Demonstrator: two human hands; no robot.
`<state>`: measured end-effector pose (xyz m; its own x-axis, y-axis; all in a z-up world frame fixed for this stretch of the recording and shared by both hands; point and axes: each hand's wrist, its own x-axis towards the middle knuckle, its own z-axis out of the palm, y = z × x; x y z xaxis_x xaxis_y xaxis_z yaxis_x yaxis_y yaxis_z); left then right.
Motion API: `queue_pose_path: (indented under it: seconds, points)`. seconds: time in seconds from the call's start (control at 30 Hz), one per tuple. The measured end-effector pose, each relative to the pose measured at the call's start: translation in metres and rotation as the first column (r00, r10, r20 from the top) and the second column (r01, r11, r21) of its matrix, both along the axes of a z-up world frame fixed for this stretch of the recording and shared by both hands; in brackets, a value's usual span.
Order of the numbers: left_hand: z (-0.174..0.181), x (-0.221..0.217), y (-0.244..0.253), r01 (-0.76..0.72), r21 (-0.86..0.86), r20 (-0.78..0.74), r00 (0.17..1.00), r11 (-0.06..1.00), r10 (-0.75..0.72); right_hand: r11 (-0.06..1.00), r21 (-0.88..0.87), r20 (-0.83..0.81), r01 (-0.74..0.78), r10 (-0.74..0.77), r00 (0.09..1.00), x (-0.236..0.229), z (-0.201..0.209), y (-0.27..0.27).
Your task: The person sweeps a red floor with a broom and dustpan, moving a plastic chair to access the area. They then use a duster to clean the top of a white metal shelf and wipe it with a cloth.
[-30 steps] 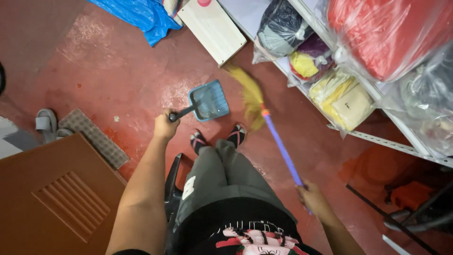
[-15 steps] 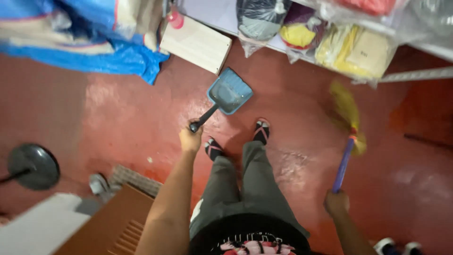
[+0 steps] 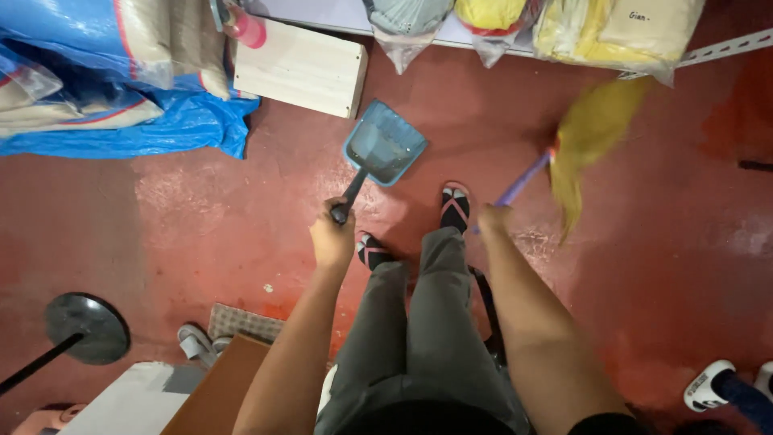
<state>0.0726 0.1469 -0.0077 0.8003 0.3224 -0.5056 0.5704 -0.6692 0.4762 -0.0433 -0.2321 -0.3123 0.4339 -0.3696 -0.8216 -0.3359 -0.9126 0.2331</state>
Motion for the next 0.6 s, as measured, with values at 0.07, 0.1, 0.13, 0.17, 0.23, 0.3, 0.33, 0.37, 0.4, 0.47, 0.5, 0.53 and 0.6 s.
queue_pose_path:
  seconds: [0.07, 0.1, 0.13, 0.17, 0.23, 0.3, 0.33, 0.37, 0.4, 0.47, 0.5, 0.53, 0.6]
  points:
    - [0.003, 0.005, -0.002, -0.005, -0.007, 0.032, 0.999, 1.000, 0.005, 0.772, 0.271, 0.501, 0.576, -0.624, 0.600, 0.020, -0.025, 0.023]
    - [-0.002, 0.007, 0.000, -0.012, -0.008, 0.031, 0.999, 1.000, 0.013, 0.776, 0.269, 0.501, 0.570, -0.618, 0.605, 0.034, -0.001, 0.037]
    - [-0.008, 0.008, 0.003, -0.007, 0.022, 0.045, 0.999, 1.000, 0.006, 0.596, 0.418, 0.448, 0.685, -0.792, 0.415, 0.049, 0.022, 0.051]
    - [-0.014, 0.009, 0.007, -0.001, 0.052, 0.059, 0.998, 0.999, -0.002, 0.377, 0.548, 0.354, 0.747, -0.913, 0.202, 0.064, 0.044, 0.066]
    - [-0.016, 0.017, 0.008, -0.016, 0.063, 0.071, 0.997, 0.998, 0.012, 0.653, 0.350, 0.556, 0.672, -0.722, 0.412, 0.053, -0.008, 0.076]
    - [-0.014, 0.021, 0.007, -0.031, 0.078, 0.080, 0.996, 0.996, 0.024, 0.845, 0.102, 0.680, 0.525, -0.444, 0.583, 0.061, 0.021, 0.093]
    - [-0.009, 0.024, 0.006, -0.049, 0.092, 0.058, 0.997, 0.995, 0.044, 0.677, 0.407, 0.574, 0.613, -0.712, 0.404, 0.086, 0.085, 0.108]
    - [-0.004, 0.027, 0.005, -0.067, 0.107, 0.037, 0.997, 0.992, 0.064, 0.418, 0.655, 0.372, 0.630, -0.904, 0.212, 0.112, 0.159, 0.119]
    - [-0.001, 0.027, 0.002, -0.075, 0.108, 0.031, 0.997, 0.991, 0.072, 0.422, 0.652, 0.369, 0.629, -0.902, 0.223, 0.107, 0.116, 0.109]
    - [0.006, 0.030, -0.003, -0.101, 0.087, 0.049, 0.994, 0.991, 0.097, 0.961, 0.234, 0.592, 0.150, -0.263, 0.762, 0.100, 0.029, 0.090]
    - [0.011, 0.033, -0.006, -0.105, 0.086, 0.050, 0.994, 0.991, 0.101, 0.961, 0.234, 0.593, 0.145, -0.260, 0.762, 0.107, 0.005, 0.087]
    - [0.016, 0.034, -0.009, -0.118, 0.076, 0.040, 0.993, 0.990, 0.116, 0.953, 0.275, 0.582, 0.130, -0.272, 0.766, 0.113, -0.018, 0.084]
    - [0.019, 0.035, -0.012, -0.140, 0.070, 0.024, 0.990, 0.988, 0.139, 0.942, 0.318, 0.565, 0.108, -0.279, 0.777, 0.123, -0.017, 0.088]
